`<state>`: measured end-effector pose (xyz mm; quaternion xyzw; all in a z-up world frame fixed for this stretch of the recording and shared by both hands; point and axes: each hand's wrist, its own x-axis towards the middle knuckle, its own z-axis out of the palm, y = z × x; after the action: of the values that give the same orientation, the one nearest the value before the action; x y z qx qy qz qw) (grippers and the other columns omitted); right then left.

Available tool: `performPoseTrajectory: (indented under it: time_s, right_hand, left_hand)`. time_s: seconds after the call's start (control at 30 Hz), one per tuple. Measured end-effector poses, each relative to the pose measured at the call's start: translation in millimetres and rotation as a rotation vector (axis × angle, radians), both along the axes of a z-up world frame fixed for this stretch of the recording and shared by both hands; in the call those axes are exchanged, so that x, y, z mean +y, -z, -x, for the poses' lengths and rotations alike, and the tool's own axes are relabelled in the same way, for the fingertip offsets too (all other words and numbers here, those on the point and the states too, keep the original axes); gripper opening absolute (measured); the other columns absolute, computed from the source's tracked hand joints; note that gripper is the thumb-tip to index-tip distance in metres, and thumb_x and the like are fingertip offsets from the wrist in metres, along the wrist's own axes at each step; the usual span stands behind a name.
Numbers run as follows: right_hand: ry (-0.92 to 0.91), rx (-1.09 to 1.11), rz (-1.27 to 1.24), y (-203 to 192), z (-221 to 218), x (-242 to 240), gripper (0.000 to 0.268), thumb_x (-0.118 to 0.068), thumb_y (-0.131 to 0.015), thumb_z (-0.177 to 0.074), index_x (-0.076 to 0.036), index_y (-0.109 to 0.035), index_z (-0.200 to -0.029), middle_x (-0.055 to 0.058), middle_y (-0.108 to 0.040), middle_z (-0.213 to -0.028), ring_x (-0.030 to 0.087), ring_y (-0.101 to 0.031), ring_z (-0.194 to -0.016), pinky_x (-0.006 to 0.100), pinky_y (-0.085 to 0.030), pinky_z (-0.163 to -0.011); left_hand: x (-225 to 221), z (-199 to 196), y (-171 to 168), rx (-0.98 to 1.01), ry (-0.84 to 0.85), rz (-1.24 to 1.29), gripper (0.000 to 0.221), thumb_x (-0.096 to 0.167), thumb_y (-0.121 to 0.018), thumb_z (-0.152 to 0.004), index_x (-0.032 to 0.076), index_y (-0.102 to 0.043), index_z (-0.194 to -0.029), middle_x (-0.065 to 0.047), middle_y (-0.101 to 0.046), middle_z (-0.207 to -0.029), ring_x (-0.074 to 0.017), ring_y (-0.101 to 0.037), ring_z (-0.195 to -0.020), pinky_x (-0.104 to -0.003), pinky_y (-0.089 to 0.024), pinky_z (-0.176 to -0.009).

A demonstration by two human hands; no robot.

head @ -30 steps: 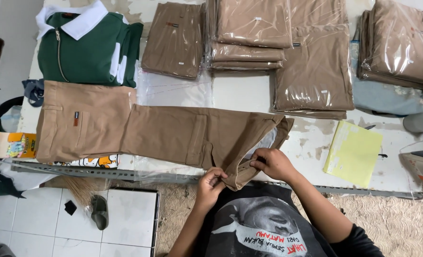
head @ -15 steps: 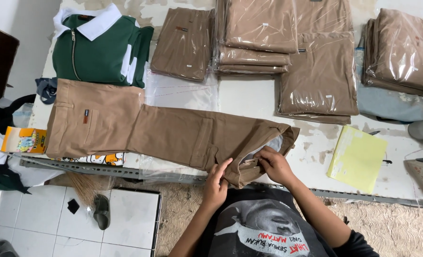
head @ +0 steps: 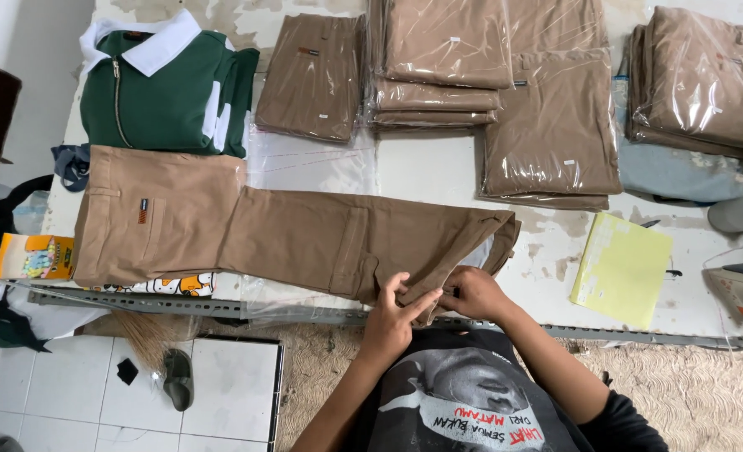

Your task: Folding brown trousers and placing them into plastic bags for packaging at a work station.

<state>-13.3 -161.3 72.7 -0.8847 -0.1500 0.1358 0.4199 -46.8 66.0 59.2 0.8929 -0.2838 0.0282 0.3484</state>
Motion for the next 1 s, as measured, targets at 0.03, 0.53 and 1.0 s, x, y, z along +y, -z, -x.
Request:
performPoseTrajectory:
  time_s: [0.03, 0.53, 1.0]
  right_hand:
    - [0.006, 0.001, 0.002, 17, 0, -3, 0.034, -0.032, -0.083, -0.080, -0.008, -0.065, -0.064, 0.016, -0.067, -0.066, 0.044, -0.068, -0.070, 0.052, -0.052, -0.064]
    - [0.364, 0.647, -0.797, 65, -11, -47, 0.037, -0.012, -0.075, -0.088, -0.003, -0.061, -0.056, 0.003, -0.040, -0.050, 0.013, -0.044, -0.044, 0.027, -0.035, -0.048]
    - [0.449, 0.227, -0.294, 62, -29, -26, 0.028, -0.026, -0.069, -0.099, -0.007, -0.075, -0.078, 0.006, -0.065, -0.058, 0.019, -0.063, -0.058, 0.031, -0.048, -0.059]
  left_hand:
    - [-3, -1, 0, 0.001, 0.006, 0.002, 0.077, -0.011, -0.047, -0.088, 0.042, -0.058, -0.142, -0.011, -0.038, -0.137, -0.0313, -0.059, -0.118, -0.041, -0.061, -0.077]
    - [-4, -17, 3, 0.078, -0.191, -0.064, 0.025, -0.003, -0.058, -0.090, 0.007, -0.068, -0.069, -0.009, -0.059, -0.114, -0.0302, -0.063, -0.102, -0.029, -0.059, -0.051]
    - [-32, -36, -48, 0.271, -0.203, -0.002, 0.029, 0.007, -0.070, -0.090, 0.007, -0.058, -0.116, -0.030, -0.030, -0.149, -0.0537, -0.044, -0.127, -0.056, -0.058, -0.084]
